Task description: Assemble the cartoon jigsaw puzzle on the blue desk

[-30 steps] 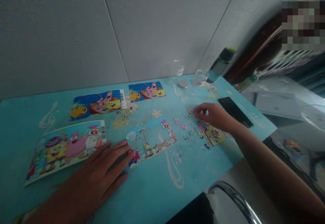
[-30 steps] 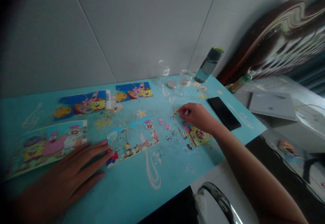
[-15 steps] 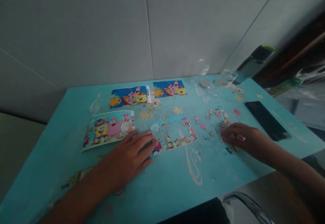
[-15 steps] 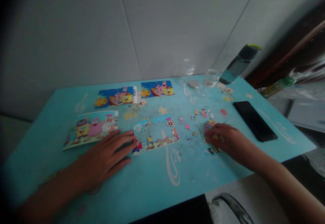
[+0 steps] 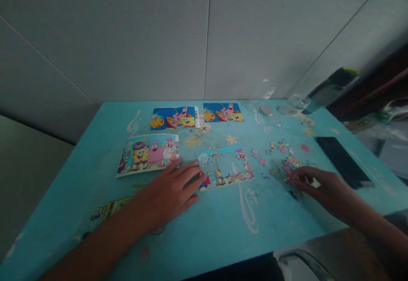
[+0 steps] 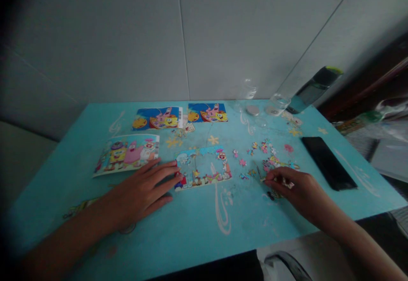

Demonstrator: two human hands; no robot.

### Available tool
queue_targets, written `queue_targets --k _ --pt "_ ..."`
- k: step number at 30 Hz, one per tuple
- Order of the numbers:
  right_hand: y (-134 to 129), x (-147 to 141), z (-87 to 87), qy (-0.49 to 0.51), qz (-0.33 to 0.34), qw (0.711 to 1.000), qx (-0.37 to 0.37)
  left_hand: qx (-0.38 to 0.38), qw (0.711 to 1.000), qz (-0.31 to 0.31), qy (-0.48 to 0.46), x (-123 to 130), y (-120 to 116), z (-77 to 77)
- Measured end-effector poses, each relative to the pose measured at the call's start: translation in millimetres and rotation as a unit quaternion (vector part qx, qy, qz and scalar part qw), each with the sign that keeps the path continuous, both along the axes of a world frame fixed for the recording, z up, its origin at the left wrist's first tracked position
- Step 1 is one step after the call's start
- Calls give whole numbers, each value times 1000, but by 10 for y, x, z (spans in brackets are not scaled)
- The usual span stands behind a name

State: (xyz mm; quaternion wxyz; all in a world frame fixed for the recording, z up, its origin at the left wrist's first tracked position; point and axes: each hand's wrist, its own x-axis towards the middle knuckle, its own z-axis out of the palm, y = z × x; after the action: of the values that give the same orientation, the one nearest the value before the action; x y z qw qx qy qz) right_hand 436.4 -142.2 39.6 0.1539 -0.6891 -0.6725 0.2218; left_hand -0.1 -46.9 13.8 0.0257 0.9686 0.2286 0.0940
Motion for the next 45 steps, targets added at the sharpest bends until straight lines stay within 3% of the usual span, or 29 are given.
queue_targets --k 3,5,8,11,15,28,45 --pt "188 -400 118 56 4 998 7 3 1000 -3 5 4 0 -9" --pt "375 -750 161 97 42 994 -1 5 1000 -3 5 7 4 -15" --pt "690 -1205 145 126 117 985 -10 1 1000 -6 4 15 12 -21" --pt "940 -1446 71 131 154 979 -33 -4 1000 -5 0 22 11 -20" --pt "1064 -1513 -4 145 163 974 -57 -6 1000 0 -4 28 1 -16" --pt "1064 -1539 -29 125 186 974 -35 -21 1000 8 1 33 -6 7" --pt "1008 -1613 -25 20 245 967 61 -12 1000 8 -1 32 -11 -12"
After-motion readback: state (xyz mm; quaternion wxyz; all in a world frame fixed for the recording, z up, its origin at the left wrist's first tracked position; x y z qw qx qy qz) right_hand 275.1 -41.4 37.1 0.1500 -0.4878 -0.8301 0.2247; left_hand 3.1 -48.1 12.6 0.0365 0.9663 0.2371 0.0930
